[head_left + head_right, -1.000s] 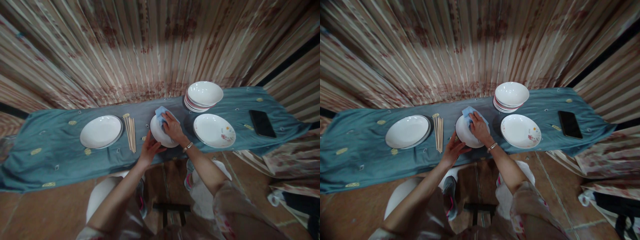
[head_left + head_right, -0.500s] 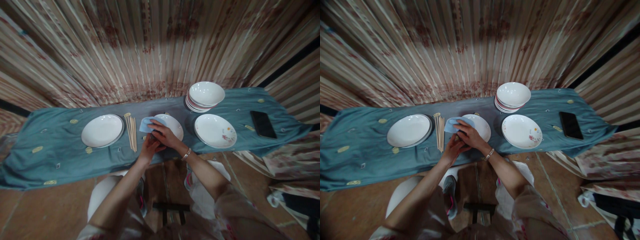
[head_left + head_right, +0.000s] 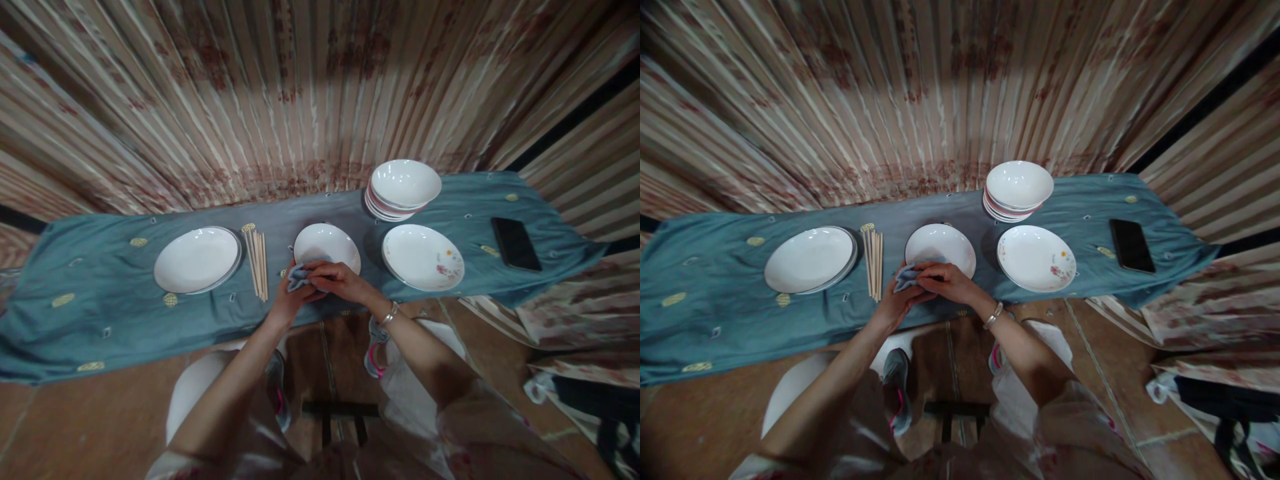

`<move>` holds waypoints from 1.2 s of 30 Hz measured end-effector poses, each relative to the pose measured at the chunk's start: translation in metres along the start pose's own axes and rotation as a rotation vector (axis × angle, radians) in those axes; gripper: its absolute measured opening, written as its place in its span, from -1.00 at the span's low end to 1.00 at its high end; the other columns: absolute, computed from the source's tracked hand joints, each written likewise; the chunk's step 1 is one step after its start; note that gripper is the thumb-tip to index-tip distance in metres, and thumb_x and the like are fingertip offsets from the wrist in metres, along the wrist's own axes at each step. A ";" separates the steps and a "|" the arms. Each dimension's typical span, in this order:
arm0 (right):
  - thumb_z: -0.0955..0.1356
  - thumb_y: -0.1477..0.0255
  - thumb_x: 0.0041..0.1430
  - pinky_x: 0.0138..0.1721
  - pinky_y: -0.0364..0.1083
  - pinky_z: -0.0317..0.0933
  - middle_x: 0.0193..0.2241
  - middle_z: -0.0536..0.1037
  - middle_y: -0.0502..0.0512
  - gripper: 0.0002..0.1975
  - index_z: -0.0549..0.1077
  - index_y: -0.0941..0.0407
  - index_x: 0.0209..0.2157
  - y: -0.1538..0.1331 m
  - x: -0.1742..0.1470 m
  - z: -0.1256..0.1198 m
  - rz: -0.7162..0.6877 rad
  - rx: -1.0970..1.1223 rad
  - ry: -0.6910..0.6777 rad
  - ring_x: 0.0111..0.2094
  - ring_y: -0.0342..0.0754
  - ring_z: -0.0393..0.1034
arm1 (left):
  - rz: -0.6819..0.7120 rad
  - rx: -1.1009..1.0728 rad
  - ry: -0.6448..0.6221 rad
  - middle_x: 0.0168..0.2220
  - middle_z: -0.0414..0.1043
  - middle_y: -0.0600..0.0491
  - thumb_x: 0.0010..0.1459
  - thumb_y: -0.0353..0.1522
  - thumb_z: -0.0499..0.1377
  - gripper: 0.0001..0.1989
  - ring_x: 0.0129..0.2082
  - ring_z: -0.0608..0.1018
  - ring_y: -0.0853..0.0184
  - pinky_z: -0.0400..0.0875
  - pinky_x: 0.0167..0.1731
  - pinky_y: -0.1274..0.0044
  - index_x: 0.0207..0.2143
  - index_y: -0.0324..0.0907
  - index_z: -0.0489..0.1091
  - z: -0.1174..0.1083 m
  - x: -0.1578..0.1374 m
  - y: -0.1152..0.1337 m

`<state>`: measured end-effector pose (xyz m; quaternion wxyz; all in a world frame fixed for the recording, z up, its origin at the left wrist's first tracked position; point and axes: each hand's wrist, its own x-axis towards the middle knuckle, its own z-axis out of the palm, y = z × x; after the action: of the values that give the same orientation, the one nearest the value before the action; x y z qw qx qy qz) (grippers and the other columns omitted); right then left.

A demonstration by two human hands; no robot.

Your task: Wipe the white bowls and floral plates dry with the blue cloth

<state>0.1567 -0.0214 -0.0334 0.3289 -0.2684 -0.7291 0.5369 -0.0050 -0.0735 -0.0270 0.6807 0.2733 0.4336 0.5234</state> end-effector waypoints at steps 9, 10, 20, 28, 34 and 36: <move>0.42 0.15 0.15 0.02 -0.04 0.32 -0.04 0.57 0.15 -0.68 0.62 0.11 -0.27 0.002 -0.011 -0.012 0.077 0.014 -0.084 -0.02 -0.01 0.47 | -0.013 -0.013 -0.009 -0.07 0.52 0.00 -0.16 -0.47 0.37 -0.16 -0.27 0.59 0.31 0.55 -0.31 0.51 0.23 -0.04 0.24 0.003 -0.001 0.007; 0.43 0.17 0.14 0.05 -0.03 0.30 -0.05 0.57 0.15 -0.70 0.62 0.11 -0.28 0.001 -0.013 -0.013 0.078 -0.001 -0.098 -0.01 -0.01 0.47 | -0.006 -0.022 -0.013 -0.12 0.54 0.00 -0.12 -0.44 0.36 -0.20 -0.29 0.59 0.33 0.53 -0.35 0.56 0.22 -0.06 0.25 0.003 0.000 0.007; 0.39 0.66 -0.02 0.13 -0.03 0.19 0.01 0.54 0.13 -0.79 0.59 0.14 -0.35 0.001 -0.024 -0.036 0.125 -0.210 -0.256 0.08 0.02 0.40 | -0.010 0.092 0.047 -0.35 0.54 0.09 0.01 -0.28 0.33 -0.16 -0.41 0.57 0.32 0.56 -0.39 0.45 0.31 -0.10 0.08 0.000 0.007 0.001; 0.32 0.68 -0.08 0.10 0.03 0.18 -0.19 0.64 0.03 -0.76 0.56 0.08 -0.51 0.015 -0.036 -0.050 0.083 -0.485 -0.127 -0.11 -0.02 0.49 | -0.008 0.092 0.074 -0.03 0.51 0.00 0.03 -0.35 0.30 -0.23 -0.20 0.58 0.27 0.60 -0.29 0.40 0.29 0.01 0.13 -0.001 0.009 0.003; 0.27 0.69 -0.05 0.06 0.01 0.25 -0.21 0.63 0.07 -0.71 0.55 0.08 -0.50 0.024 -0.043 -0.057 0.121 -0.586 0.063 -0.07 -0.02 0.48 | 0.004 0.106 0.083 0.02 0.49 -0.07 0.04 -0.35 0.28 -0.22 -0.25 0.60 0.25 0.61 -0.33 0.34 0.30 -0.05 0.11 -0.001 0.011 0.004; 0.25 0.70 -0.04 0.06 -0.01 0.27 -0.18 0.62 0.10 -0.70 0.54 0.09 -0.49 0.026 -0.042 -0.056 0.114 -0.606 0.167 -0.05 -0.02 0.47 | 0.010 0.113 0.079 -0.02 0.51 -0.07 0.03 -0.34 0.29 -0.21 -0.29 0.61 0.26 0.61 -0.34 0.34 0.31 -0.08 0.10 0.000 0.012 0.006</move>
<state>0.2278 -0.0114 -0.0551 0.2619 -0.4378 -0.8101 0.2890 -0.0071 -0.0609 -0.0260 0.6439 0.2927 0.4875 0.5119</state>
